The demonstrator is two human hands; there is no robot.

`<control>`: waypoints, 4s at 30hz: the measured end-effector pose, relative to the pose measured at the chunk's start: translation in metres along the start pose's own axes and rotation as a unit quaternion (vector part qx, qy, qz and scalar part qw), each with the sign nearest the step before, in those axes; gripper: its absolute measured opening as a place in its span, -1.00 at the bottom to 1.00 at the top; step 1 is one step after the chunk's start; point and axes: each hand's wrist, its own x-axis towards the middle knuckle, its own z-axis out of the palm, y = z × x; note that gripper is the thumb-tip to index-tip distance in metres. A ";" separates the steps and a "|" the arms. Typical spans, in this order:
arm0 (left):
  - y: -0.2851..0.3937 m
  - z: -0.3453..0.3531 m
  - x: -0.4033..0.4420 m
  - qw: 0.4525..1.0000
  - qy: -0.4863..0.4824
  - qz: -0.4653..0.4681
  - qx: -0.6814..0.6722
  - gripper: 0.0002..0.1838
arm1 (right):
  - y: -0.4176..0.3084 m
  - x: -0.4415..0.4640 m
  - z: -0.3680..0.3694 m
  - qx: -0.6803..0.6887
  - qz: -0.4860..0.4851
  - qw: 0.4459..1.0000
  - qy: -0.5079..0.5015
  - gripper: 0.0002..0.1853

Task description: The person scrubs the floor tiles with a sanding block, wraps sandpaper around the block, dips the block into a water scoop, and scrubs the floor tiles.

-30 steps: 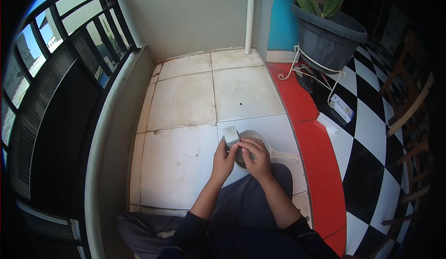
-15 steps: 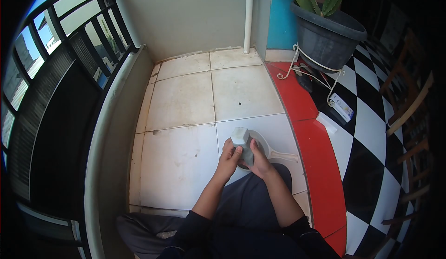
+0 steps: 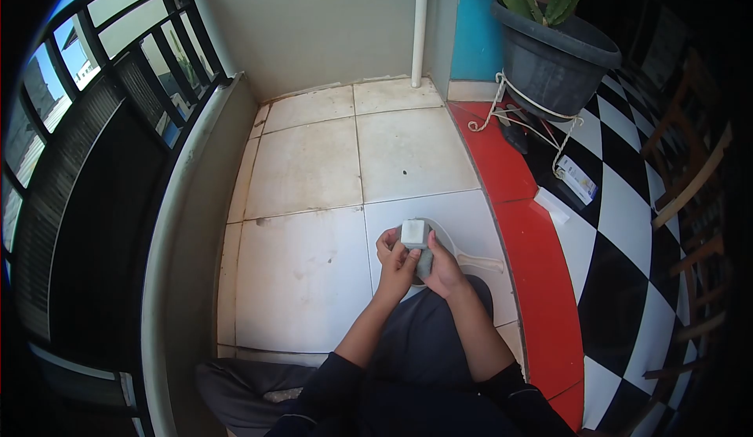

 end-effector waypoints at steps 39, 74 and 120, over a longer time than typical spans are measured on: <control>0.039 -0.179 -0.161 0.986 0.059 -0.125 0.092 -0.82 | 0.018 0.020 -0.016 -0.825 0.030 0.553 0.114 -0.47; -0.013 -0.282 -0.157 0.973 0.012 -0.075 0.218 -0.80 | -0.038 0.019 -0.017 -0.850 -0.001 0.514 0.114 -0.60; -0.009 -0.278 -0.166 0.962 -0.006 -0.067 0.266 -0.81 | 0.023 0.041 0.041 -0.783 -0.197 0.583 0.096 -0.60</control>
